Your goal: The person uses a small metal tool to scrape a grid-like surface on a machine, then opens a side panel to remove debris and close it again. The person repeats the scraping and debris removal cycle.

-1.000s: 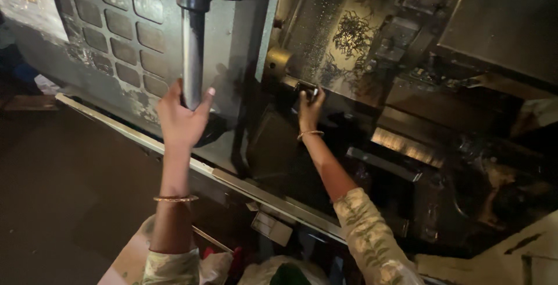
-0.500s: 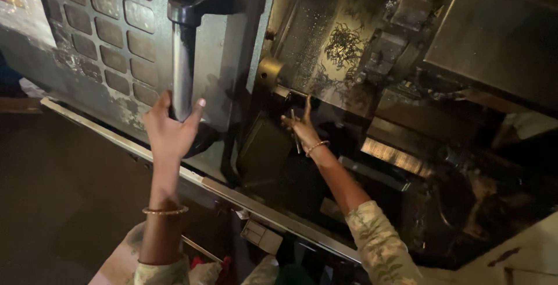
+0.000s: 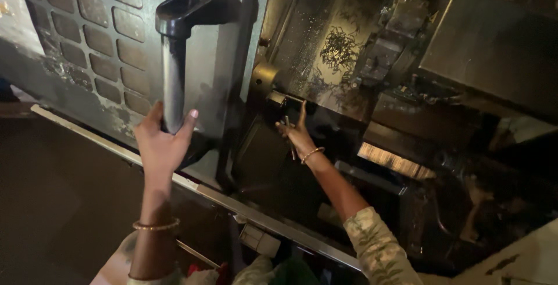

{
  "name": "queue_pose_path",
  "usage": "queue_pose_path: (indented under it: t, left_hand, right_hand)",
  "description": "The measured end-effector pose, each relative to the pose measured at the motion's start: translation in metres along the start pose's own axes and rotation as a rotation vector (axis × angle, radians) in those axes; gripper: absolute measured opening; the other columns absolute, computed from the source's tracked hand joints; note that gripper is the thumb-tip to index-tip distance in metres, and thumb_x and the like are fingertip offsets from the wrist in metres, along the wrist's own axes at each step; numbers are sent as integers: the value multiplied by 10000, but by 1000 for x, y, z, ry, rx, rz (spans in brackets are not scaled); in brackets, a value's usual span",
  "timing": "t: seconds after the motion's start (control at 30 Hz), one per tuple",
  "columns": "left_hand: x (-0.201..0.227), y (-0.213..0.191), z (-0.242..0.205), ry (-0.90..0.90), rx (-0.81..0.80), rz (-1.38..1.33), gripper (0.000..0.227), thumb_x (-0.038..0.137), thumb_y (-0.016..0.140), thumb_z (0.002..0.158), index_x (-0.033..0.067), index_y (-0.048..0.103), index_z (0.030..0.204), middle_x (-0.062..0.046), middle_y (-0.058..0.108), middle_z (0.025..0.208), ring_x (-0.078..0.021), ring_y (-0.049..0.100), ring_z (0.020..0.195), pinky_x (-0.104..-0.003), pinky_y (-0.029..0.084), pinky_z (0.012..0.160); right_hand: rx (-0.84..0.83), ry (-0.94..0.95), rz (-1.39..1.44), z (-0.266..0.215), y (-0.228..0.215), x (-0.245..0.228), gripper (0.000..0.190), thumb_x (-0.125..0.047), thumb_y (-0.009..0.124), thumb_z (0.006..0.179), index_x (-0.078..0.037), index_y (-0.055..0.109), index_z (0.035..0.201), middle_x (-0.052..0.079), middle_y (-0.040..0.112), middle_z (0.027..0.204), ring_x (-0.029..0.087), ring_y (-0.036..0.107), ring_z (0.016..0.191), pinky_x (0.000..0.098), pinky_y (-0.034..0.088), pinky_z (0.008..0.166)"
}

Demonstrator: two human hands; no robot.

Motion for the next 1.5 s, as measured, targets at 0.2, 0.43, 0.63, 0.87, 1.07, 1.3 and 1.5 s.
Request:
queue_pose_path:
  t: [0.2, 0.43, 0.63, 0.87, 1.07, 1.3, 1.5]
  left_hand:
    - [-6, 5, 3, 0, -55, -27, 303, 249, 811, 880, -7, 681, 975, -90, 660, 680, -149, 645, 616, -332, 522, 626]
    - [-9, 4, 1, 110, -11, 64, 340, 273, 835, 918, -19, 664, 957, -170, 621, 708, -304, 617, 632, -388, 513, 644]
    - [-11, 3, 1, 137, 0, 21, 375, 292, 843, 895, -5, 668, 1043, -159, 659, 765, -303, 662, 679, -398, 528, 670]
    - [-9, 2, 1, 147, 0, -16, 375, 291, 854, 880, -1, 664, 1019, -158, 670, 790, -298, 657, 695, -391, 534, 696]
    - [-9, 3, 2, 137, -13, -38, 358, 289, 850, 875, 6, 684, 1019, -146, 659, 763, -250, 619, 662, -375, 528, 674]
    - [-10, 4, 6, 55, -80, -70, 343, 284, 834, 858, 2, 686, 985, -131, 640, 704, -214, 576, 605, -352, 527, 644]
    - [-15, 9, 12, -20, -171, -133, 298, 276, 813, 842, 37, 723, 995, -127, 692, 694, -189, 651, 596, -345, 532, 618]
  right_hand:
    - [-22, -12, 47, 1, -1, 3, 1293, -140, 813, 879, -316, -240, 1610, 150, 627, 1018, 186, 626, 817, 320, 558, 792]
    - [19, -40, 159, 6, 4, 12, 1226, -93, 768, 883, -333, -181, 1621, 51, 670, 916, 122, 539, 691, 289, 462, 618]
    - [53, -74, 92, 26, -17, 30, 1082, -140, 757, 928, -297, -23, 1661, 67, 729, 984, 124, 714, 855, 247, 533, 638]
    - [285, -220, 180, 77, -46, 54, 868, -162, 798, 933, -136, 137, 1495, 52, 680, 1095, 171, 679, 955, 353, 565, 803]
    - [557, -398, -47, 109, -82, 34, 261, -125, 820, 918, -8, 645, 1072, 72, 722, 965, 179, 657, 854, 340, 539, 803]
    - [576, -346, 174, 98, -82, 52, 150, -98, 775, 897, -42, 687, 1006, 22, 721, 936, 140, 654, 830, 301, 532, 787]
    - [583, -458, 159, 98, -83, 45, 174, -85, 778, 901, 2, 665, 1001, 57, 680, 928, 157, 604, 827, 331, 509, 777]
Point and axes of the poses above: each hand's wrist, its own z-axis towards the middle knuckle, its own y-axis out of the palm, x = y × z, the point moved 8 cm from there along z, towards the middle knuckle
